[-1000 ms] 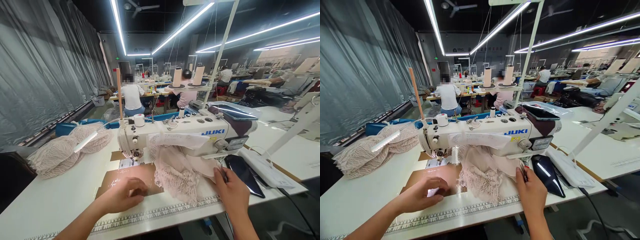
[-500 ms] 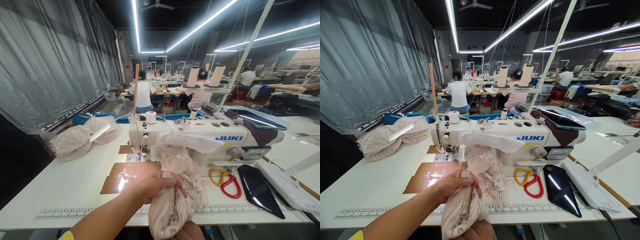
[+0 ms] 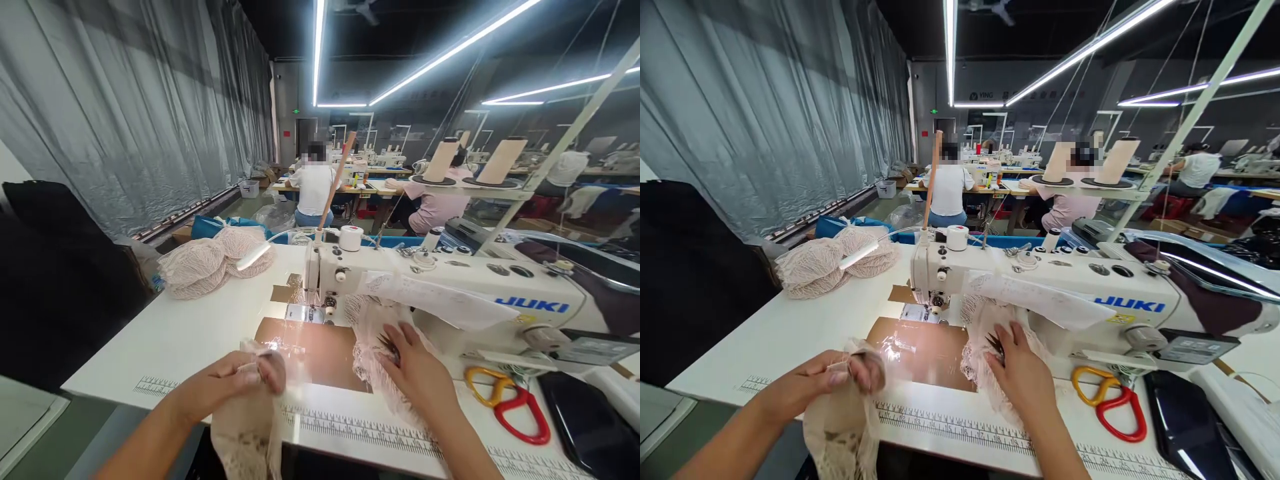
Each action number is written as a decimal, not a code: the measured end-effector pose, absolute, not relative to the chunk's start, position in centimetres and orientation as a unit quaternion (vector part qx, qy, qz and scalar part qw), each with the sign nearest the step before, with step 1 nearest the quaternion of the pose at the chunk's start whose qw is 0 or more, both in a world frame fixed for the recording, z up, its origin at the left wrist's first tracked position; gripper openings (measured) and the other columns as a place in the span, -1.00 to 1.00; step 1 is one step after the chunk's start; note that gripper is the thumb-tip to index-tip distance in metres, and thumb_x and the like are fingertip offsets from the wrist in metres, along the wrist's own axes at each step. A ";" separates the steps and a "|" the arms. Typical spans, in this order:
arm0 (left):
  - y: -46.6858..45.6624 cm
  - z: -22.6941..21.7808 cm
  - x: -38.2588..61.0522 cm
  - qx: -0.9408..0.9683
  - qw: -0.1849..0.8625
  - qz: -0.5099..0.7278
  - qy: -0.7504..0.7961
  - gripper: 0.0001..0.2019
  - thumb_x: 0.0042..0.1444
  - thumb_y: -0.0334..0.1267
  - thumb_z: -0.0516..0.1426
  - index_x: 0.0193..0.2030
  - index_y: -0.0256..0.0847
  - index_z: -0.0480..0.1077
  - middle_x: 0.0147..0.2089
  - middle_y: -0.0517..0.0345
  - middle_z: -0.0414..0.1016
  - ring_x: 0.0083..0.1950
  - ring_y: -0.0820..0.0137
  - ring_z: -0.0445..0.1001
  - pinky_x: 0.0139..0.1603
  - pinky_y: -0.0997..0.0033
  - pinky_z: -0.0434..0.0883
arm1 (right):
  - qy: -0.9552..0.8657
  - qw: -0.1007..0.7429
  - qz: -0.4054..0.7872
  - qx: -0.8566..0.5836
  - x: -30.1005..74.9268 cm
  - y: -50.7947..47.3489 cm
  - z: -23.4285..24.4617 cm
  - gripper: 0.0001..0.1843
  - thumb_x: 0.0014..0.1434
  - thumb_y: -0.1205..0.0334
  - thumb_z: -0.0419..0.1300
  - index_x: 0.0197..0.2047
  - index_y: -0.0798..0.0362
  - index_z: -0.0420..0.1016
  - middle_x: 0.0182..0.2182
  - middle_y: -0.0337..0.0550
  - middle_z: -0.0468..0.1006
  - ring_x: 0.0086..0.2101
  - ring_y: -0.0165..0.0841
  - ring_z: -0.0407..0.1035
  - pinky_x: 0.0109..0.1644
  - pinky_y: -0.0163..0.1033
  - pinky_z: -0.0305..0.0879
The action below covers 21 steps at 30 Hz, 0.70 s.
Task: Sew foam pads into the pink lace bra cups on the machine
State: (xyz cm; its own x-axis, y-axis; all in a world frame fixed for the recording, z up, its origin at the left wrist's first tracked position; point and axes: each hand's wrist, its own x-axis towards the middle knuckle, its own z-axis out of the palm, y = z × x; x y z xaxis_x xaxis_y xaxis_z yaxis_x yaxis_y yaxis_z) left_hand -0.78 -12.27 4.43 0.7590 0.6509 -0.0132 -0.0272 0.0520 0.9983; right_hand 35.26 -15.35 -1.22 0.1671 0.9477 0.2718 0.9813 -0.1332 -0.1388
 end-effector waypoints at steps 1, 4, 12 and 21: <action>-12.0 4.4 -1.5 0.644 0.665 0.258 0.278 -0.63 0.16 0.01 0.12 -0.15 -0.25 0.54 -0.09 -0.10 0.50 -0.02 0.13 0.43 0.05 0.15 0.34 | -0.651 0.121 -0.050 -0.748 35.4 -15.0 -1.3 -0.54 0.23 0.04 -0.01 0.11 0.04 0.39 0.20 0.09 0.31 -0.29 -0.14 0.52 -0.39 -0.08 0.41; -11.1 4.4 -3.5 0.608 0.637 0.288 0.376 -0.59 0.15 0.04 0.13 -0.03 -0.21 0.50 0.04 -0.08 0.44 0.03 0.12 0.41 0.03 0.22 0.36 | -0.665 0.098 -0.045 -0.739 35.8 -15.5 -1.6 -0.58 0.21 0.05 -0.02 -0.02 0.05 0.50 0.08 0.06 0.44 -0.31 -0.14 0.52 -0.36 -0.08 0.41; -9.0 3.7 -7.0 0.573 0.580 0.359 0.455 -0.44 -0.05 0.03 0.28 0.07 -0.21 0.44 0.26 -0.04 0.26 0.01 0.15 0.44 -0.12 0.38 0.43 | -0.654 0.072 -0.035 -0.752 37.8 -19.8 -2.3 -0.56 0.13 -0.01 0.02 -0.05 -0.04 0.56 0.08 0.04 0.47 -0.16 -0.05 0.51 -0.33 -0.01 0.47; -7.7 2.2 -6.8 0.518 0.631 0.403 0.414 -0.46 -0.07 -0.05 0.32 0.03 -0.30 0.44 -0.15 -0.03 0.55 -0.11 0.23 0.48 -0.07 0.35 0.39 | -0.664 0.235 -0.025 -0.710 40.2 -21.2 -1.0 -0.52 -0.04 -0.21 0.22 -0.11 -0.18 0.62 -0.04 0.04 0.58 -0.05 0.00 0.46 -0.11 -0.04 0.48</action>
